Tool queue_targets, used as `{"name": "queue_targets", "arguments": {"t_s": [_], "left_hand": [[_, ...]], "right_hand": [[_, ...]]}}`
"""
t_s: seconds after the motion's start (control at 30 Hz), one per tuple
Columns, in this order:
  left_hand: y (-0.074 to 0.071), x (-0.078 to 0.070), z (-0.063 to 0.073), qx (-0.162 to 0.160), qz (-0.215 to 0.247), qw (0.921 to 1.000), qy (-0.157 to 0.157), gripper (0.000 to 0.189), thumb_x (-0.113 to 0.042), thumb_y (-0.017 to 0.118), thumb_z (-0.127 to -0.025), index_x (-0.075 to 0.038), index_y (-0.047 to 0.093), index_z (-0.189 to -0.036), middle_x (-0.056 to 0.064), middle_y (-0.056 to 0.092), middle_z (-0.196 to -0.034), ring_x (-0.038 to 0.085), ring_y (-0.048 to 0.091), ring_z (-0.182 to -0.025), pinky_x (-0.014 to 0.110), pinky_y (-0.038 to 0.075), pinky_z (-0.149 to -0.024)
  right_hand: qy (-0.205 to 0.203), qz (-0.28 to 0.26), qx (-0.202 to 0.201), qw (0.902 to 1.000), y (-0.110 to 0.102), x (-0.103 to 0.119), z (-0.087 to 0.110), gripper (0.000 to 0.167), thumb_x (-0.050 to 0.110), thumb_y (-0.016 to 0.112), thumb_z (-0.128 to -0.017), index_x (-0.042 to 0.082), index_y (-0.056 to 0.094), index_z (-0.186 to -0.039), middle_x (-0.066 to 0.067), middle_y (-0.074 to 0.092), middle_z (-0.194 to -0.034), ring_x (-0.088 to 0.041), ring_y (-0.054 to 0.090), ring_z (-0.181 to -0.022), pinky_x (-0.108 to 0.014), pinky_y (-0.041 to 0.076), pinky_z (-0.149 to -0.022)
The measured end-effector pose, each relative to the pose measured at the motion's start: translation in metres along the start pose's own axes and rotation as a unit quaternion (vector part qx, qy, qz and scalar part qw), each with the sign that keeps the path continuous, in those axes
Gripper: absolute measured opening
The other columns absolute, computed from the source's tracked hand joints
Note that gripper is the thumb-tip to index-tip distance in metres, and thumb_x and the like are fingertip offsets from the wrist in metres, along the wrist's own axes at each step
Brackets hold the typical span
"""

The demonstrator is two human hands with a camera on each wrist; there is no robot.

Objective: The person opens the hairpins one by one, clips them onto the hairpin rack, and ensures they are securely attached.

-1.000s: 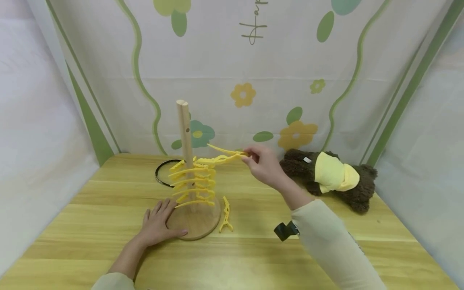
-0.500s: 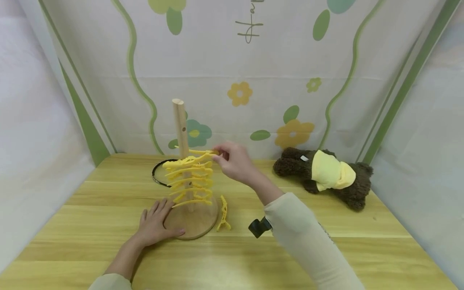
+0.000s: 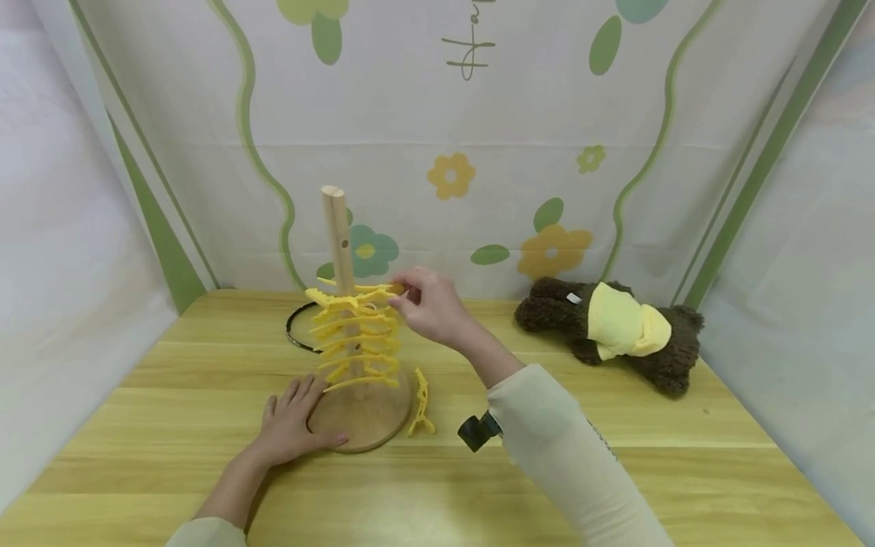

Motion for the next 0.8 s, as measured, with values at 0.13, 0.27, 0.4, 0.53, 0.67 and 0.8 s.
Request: {"name": "queue_targets", "arguments": {"t_s": [0.13, 0.27, 0.4, 0.53, 0.67, 0.8], "left_hand": [[-0.0008, -0.0006, 0.0003, 0.000, 0.003, 1.0000, -0.002, 0.094, -0.058, 0.063, -0.064, -0.006, 0.027, -0.134, 0.027, 0.019, -0.135, 0.046, 0.007, -0.121, 0.064, 0.000, -0.087], [-0.0012, -0.0015, 0.0007, 0.000, 0.006, 1.0000, -0.001, 0.093, -0.057, 0.063, -0.065, -0.006, 0.028, -0.134, 0.027, 0.019, -0.135, 0.046, 0.007, -0.121, 0.064, 0.000, -0.087], [-0.0011, -0.0010, 0.0016, -0.001, 0.004, 1.0000, -0.003, 0.092, -0.058, 0.063, -0.065, -0.007, 0.028, -0.133, 0.027, 0.020, -0.135, 0.046, 0.008, -0.121, 0.065, 0.000, -0.087], [-0.0004, -0.0007, 0.0020, 0.000, 0.006, 1.0000, -0.004, 0.092, -0.058, 0.063, -0.065, -0.007, 0.028, -0.133, 0.027, 0.020, -0.135, 0.046, 0.008, -0.121, 0.065, 0.000, -0.086], [-0.0002, -0.0013, 0.0018, -0.001, 0.009, 1.0000, -0.003, 0.093, -0.057, 0.063, -0.065, -0.006, 0.028, -0.134, 0.027, 0.020, -0.135, 0.046, 0.008, -0.121, 0.065, 0.000, -0.086], [-0.0009, -0.0021, 0.0014, -0.004, 0.007, 1.0000, -0.002, 0.094, -0.057, 0.064, -0.065, -0.006, 0.027, -0.134, 0.027, 0.020, -0.134, 0.046, 0.009, -0.121, 0.065, 0.000, -0.086]], "right_hand": [[0.000, 0.001, -0.003, 1.0000, 0.0018, -0.0008, -0.0001, 0.019, 0.010, 0.060, -0.081, 0.000, 0.061, -0.098, -0.004, 0.055, -0.082, -0.012, 0.050, -0.067, -0.020, 0.042, -0.057], [0.010, 0.001, -0.007, 0.9999, 0.0025, -0.0018, 0.0005, 0.020, 0.011, 0.060, -0.082, 0.001, 0.061, -0.099, -0.003, 0.056, -0.085, -0.011, 0.051, -0.069, -0.019, 0.042, -0.058], [0.017, -0.004, -0.012, 0.9998, 0.0022, -0.0011, 0.0016, 0.023, 0.012, 0.059, -0.082, 0.002, 0.060, -0.103, -0.004, 0.057, -0.089, -0.012, 0.051, -0.071, -0.020, 0.043, -0.060], [0.012, -0.011, -0.019, 0.9997, 0.0013, 0.0001, 0.0027, 0.025, 0.012, 0.059, -0.083, 0.001, 0.059, -0.106, -0.005, 0.058, -0.092, -0.012, 0.052, -0.071, -0.020, 0.043, -0.061], [0.003, -0.018, -0.025, 0.9995, 0.0004, 0.0002, 0.0035, 0.026, 0.011, 0.059, -0.082, 0.000, 0.059, -0.106, -0.007, 0.058, -0.095, -0.014, 0.052, -0.073, -0.020, 0.044, -0.062], [-0.004, -0.023, -0.029, 0.9993, -0.0009, 0.0012, 0.0043, 0.029, 0.012, 0.059, -0.083, 0.000, 0.057, -0.109, -0.008, 0.058, -0.101, -0.014, 0.052, -0.080, -0.021, 0.043, -0.063]]}}
Point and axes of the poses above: each hand's wrist, its own z-axis away from the middle knuckle, its own y-axis out of the palm, x = y × z, the point moved 9 cm from there along -z, towards the middle knuckle
